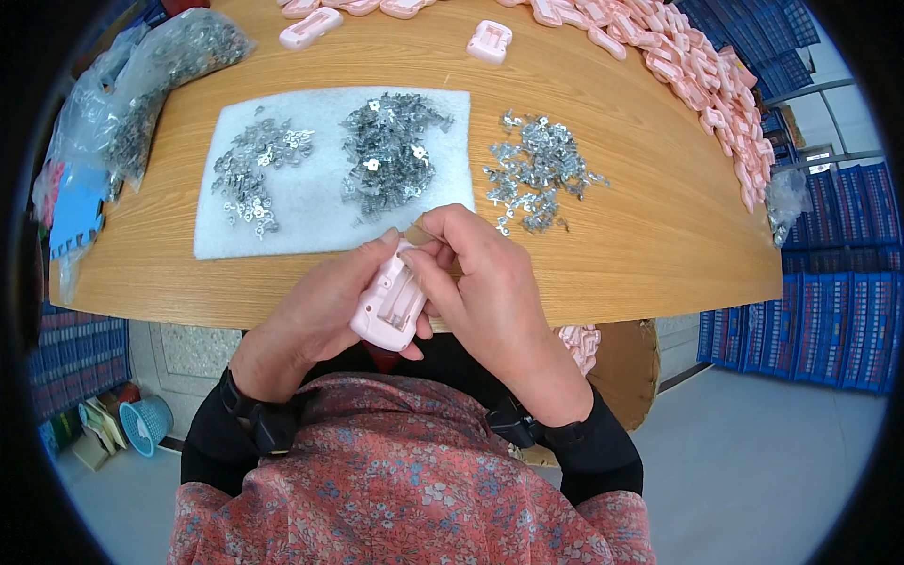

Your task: The person assembles small pink plastic parts by inserting metal components into them using a thin metal tool. They pick up parts from a pile on the table, insert the metal pieces, and place the finished items aside.

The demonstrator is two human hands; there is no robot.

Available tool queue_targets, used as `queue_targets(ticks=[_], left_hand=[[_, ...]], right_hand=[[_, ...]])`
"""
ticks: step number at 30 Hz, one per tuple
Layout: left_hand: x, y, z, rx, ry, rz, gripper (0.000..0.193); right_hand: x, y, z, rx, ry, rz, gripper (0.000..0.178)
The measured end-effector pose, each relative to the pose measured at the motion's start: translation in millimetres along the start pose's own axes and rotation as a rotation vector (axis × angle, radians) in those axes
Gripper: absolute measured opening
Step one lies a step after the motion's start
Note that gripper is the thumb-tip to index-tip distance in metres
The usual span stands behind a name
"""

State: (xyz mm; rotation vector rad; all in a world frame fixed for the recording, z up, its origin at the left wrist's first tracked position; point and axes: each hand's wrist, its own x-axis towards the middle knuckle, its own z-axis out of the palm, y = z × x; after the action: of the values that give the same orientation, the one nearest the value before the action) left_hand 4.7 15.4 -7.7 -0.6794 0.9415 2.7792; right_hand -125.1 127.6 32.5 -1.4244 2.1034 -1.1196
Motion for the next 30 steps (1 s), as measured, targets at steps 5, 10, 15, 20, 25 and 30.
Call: queue_targets(ticks=[5,10,15,20,25,30], left_hand=[[1,1,-3,0.030,-0.024,-0.004,0.057],[0,1,-8,0.007,-0.084,-0.027,0.056],[2,-1,-9,-0.025,-0.098,-0.022,0.056],[2,2,-9,-0.029,-0.124,-0.024,0.055],[1,1,-9,-0.032,-0.128,-0.003,0.053],[3,0,-13,-0.079,-0.145,0.035,0.053]], right_hand=[[1,8,1,0.187,0.021,0.086,0.024],[0,9,1,0.194,-0.026,0.123,0.021],[1,10,1,0.311,-0.024,0.177,0.019],[0,11,-1,0.364,-0.094,0.240,0.018],[1,17,-1,0.463,-0.098,0.280,0.019],[-3,15,-1,0.539,-0.081,0.287,0.018]])
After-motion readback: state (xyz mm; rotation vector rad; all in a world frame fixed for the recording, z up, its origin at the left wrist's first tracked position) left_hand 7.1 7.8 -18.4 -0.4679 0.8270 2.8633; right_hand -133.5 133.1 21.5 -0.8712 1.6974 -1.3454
